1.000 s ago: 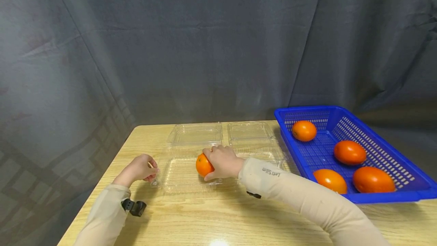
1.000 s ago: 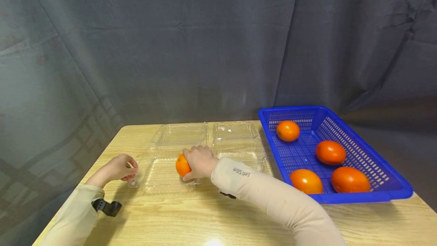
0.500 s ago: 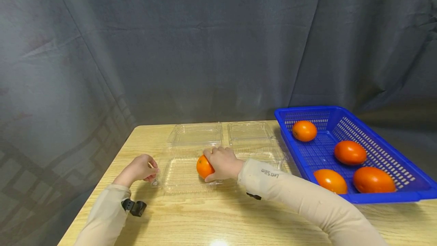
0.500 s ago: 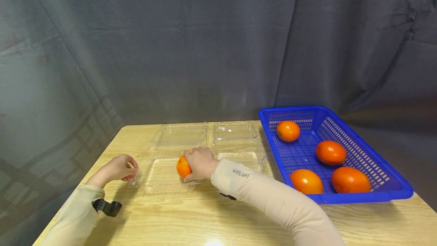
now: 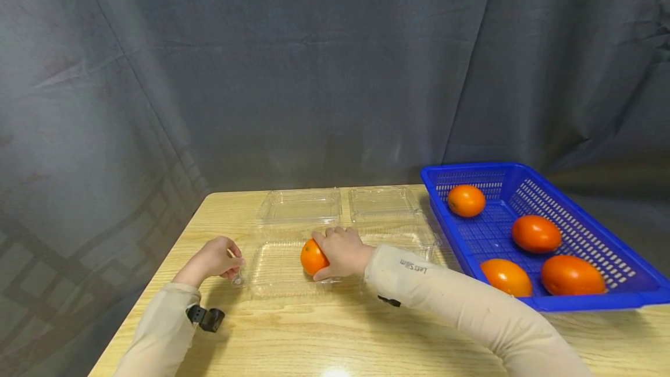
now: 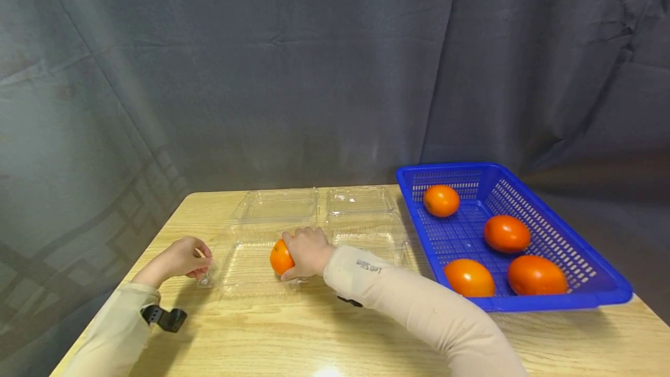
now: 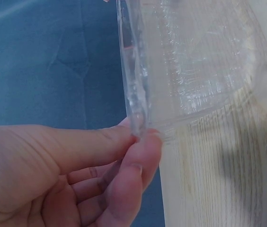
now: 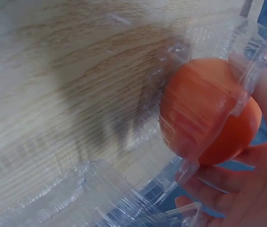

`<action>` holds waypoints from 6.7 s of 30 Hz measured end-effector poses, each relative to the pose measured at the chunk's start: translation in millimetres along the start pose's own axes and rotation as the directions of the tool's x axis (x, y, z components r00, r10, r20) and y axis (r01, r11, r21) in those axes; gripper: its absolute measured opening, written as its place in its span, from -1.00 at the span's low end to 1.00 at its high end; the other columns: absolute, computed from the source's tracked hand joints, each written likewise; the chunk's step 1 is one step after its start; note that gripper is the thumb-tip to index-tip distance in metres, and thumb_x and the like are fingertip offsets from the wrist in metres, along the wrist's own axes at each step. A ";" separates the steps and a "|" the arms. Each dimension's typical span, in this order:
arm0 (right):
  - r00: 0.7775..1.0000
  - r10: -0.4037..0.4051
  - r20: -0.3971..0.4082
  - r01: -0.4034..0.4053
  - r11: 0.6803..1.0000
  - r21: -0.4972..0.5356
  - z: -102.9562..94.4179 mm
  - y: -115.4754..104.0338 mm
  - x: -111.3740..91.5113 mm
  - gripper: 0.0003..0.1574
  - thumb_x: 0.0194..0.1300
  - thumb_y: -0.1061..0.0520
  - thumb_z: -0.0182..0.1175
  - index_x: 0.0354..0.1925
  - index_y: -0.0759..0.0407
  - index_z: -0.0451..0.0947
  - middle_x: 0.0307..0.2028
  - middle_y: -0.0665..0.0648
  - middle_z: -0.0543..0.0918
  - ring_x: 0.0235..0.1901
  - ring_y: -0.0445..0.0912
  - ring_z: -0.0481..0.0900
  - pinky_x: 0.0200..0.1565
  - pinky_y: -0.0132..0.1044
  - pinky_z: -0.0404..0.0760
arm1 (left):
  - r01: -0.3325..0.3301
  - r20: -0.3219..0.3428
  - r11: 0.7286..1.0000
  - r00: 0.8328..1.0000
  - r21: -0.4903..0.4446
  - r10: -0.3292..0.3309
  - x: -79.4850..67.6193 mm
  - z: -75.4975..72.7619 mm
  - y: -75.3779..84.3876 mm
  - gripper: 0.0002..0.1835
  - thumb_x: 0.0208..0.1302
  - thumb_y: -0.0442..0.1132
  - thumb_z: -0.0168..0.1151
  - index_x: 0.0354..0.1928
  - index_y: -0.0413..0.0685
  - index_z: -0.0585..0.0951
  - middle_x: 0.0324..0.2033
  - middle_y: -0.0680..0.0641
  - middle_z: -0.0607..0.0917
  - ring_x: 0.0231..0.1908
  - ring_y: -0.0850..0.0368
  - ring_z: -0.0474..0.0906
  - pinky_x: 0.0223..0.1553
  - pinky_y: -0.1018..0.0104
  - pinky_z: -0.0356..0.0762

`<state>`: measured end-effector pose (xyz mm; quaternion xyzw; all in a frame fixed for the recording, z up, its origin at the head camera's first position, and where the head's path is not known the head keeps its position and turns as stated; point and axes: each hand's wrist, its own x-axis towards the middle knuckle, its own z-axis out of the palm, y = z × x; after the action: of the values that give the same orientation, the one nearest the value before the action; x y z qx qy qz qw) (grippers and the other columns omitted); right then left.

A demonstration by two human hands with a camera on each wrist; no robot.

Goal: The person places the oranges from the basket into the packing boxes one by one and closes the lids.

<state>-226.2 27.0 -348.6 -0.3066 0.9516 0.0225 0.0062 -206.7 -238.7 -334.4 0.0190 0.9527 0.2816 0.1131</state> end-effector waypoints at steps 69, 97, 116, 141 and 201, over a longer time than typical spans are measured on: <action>0.973 0.009 -0.232 -0.014 1.000 -0.019 -95.4 83.5 -110.7 -0.32 0.10 -0.10 0.32 0.11 0.19 0.46 -0.01 0.23 0.61 0.02 0.13 0.56 0.01 0.20 0.48 | -0.007 0.005 1.000 1.000 0.013 0.007 -2.2 -0.2 1.9 -0.87 0.24 -0.40 0.15 -0.34 -0.41 0.49 -0.61 -0.11 0.63 -0.63 0.23 0.53 -0.52 0.32 0.58; 0.965 0.250 0.079 -0.249 0.968 -0.023 -94.5 168.6 -146.8 -0.16 0.03 -0.22 0.33 0.11 0.31 0.45 -0.01 0.41 0.58 0.02 0.34 0.49 0.00 0.22 0.47 | -0.004 0.015 1.000 1.000 -0.017 0.004 0.1 0.6 -3.3 -0.84 0.24 -0.39 0.15 -0.29 -0.44 0.49 -0.59 -0.13 0.63 -0.63 0.23 0.54 -0.48 0.24 0.62; 0.885 0.204 0.418 -0.268 0.958 0.101 -62.1 208.9 -165.3 0.04 -0.24 -0.25 0.46 0.11 0.32 0.40 0.08 0.49 0.47 0.07 0.41 0.38 0.07 0.33 0.32 | 0.007 0.014 1.000 1.000 -0.017 -0.007 2.7 2.1 -3.6 -0.84 0.24 -0.40 0.15 -0.28 -0.44 0.49 -0.57 -0.14 0.63 -0.60 0.21 0.54 -0.46 0.24 0.63; 0.806 0.193 0.560 -0.307 0.945 0.117 -48.1 201.9 -163.1 -0.13 -0.24 -0.18 0.51 0.04 0.14 0.49 0.03 0.34 0.51 -0.05 0.26 0.44 0.00 0.28 0.42 | 0.027 0.025 0.999 0.999 -0.041 -0.026 2.2 2.7 -4.1 -0.83 0.25 -0.40 0.13 -0.24 -0.46 0.48 -0.55 -0.15 0.63 -0.59 0.20 0.56 -0.42 0.21 0.64; 0.966 0.115 0.232 -0.156 0.974 0.165 -63.1 232.1 -169.0 -0.16 -0.15 -0.18 0.45 0.01 0.24 0.43 -0.19 0.10 0.61 -0.23 -0.01 0.50 -0.12 0.00 0.52 | 0.010 0.006 0.999 1.000 -0.030 -0.010 1.5 2.9 -4.4 -0.81 0.24 -0.39 0.15 -0.24 -0.47 0.48 -0.54 -0.16 0.63 -0.59 0.21 0.54 -0.46 0.25 0.63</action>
<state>-224.4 310.9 -272.1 -0.2343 0.9618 -0.0303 0.1382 -207.4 -240.7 -339.5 0.0132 0.9481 0.2954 0.1174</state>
